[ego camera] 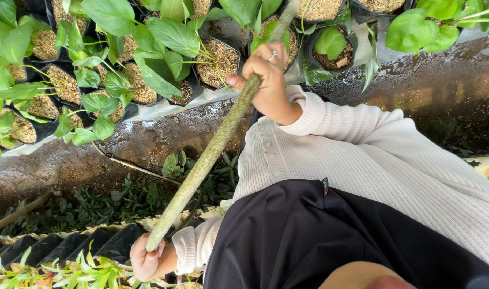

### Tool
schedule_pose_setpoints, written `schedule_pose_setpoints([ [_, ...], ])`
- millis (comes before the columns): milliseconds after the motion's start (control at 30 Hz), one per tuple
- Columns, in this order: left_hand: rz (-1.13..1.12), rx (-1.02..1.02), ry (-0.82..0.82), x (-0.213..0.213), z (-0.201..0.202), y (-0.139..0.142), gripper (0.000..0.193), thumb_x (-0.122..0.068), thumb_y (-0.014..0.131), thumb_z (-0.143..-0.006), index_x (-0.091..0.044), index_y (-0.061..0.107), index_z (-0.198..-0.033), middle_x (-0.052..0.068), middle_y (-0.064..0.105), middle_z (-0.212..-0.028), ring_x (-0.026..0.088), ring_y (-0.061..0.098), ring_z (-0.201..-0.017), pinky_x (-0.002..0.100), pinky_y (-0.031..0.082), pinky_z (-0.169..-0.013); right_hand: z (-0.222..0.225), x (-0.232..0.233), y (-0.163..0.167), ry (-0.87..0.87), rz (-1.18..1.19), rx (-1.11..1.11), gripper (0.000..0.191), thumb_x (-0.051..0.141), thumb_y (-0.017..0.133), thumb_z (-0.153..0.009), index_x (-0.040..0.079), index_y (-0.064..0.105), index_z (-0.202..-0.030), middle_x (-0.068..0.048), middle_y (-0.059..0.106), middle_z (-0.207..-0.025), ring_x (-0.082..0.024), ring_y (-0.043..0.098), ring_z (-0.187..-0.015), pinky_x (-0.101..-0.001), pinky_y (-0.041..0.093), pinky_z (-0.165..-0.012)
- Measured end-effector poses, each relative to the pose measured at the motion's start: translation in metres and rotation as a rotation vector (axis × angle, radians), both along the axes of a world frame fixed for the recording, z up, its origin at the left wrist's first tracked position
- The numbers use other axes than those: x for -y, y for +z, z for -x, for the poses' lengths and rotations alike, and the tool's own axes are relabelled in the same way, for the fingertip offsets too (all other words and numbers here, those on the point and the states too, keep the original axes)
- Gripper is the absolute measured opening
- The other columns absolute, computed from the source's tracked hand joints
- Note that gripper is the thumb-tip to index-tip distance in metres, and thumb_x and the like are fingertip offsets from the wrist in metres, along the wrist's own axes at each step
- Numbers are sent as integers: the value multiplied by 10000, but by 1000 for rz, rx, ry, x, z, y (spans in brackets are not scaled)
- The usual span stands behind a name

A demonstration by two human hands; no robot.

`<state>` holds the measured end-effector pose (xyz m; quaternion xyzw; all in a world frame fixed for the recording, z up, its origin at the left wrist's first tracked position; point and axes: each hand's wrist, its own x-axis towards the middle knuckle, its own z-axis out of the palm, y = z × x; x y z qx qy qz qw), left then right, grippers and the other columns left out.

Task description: The person carries a long bamboo stake with both hands while walking along rows of potted plants in a nursery, holding it across their body and repositioning their grip as they move between benches.

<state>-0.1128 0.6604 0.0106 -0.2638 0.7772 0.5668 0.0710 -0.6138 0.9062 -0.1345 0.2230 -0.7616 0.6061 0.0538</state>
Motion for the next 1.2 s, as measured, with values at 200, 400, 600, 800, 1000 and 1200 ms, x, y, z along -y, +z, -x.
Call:
schedule_pose_setpoints([
  [200,-91,-41,-80,29,29,-24,602,-596,612,-923,4,627,-961,-3,623,-709,33,507,-521,196,393,-482,15,-16,4,-46,-28,49,455,318,917,-847,108,525,-747,-31,497,-870,-282,447,-1006,-411,340,-960],
  [400,-95,-65,-95,39,45,-23,589,-573,623,-941,13,629,-991,-15,600,-703,25,491,-530,196,385,-500,11,-16,-2,-90,-51,96,451,286,931,-812,113,523,-731,-26,487,-844,-281,445,-992,-423,333,-952],
  [600,-65,-37,-96,32,46,-5,590,-570,613,-951,18,626,-995,0,620,-730,25,500,-539,197,392,-497,1,-21,-6,-77,-71,134,436,288,927,-794,114,531,-739,-22,525,-874,-281,455,-1010,-430,325,-962],
  [800,-10,-13,-180,34,54,-24,582,-583,578,-952,-5,635,-986,-39,594,-689,11,490,-527,189,383,-493,17,-34,-7,-100,-48,121,463,295,933,-830,109,520,-736,-26,475,-851,-272,439,-999,-408,321,-959],
  [1000,-58,-68,-229,35,74,-39,574,-600,570,-953,-27,607,-956,-43,590,-683,21,496,-521,194,391,-479,38,-34,-11,-127,-4,78,487,340,913,-866,94,510,-745,-43,459,-859,-267,426,-985,-402,322,-953],
  [1200,-33,-37,-190,18,77,-21,572,-599,561,-954,-29,603,-949,-39,583,-669,18,482,-513,192,385,-481,43,-21,-10,-108,14,20,489,347,907,-856,95,509,-724,-31,468,-818,-269,436,-979,-410,327,-959],
])
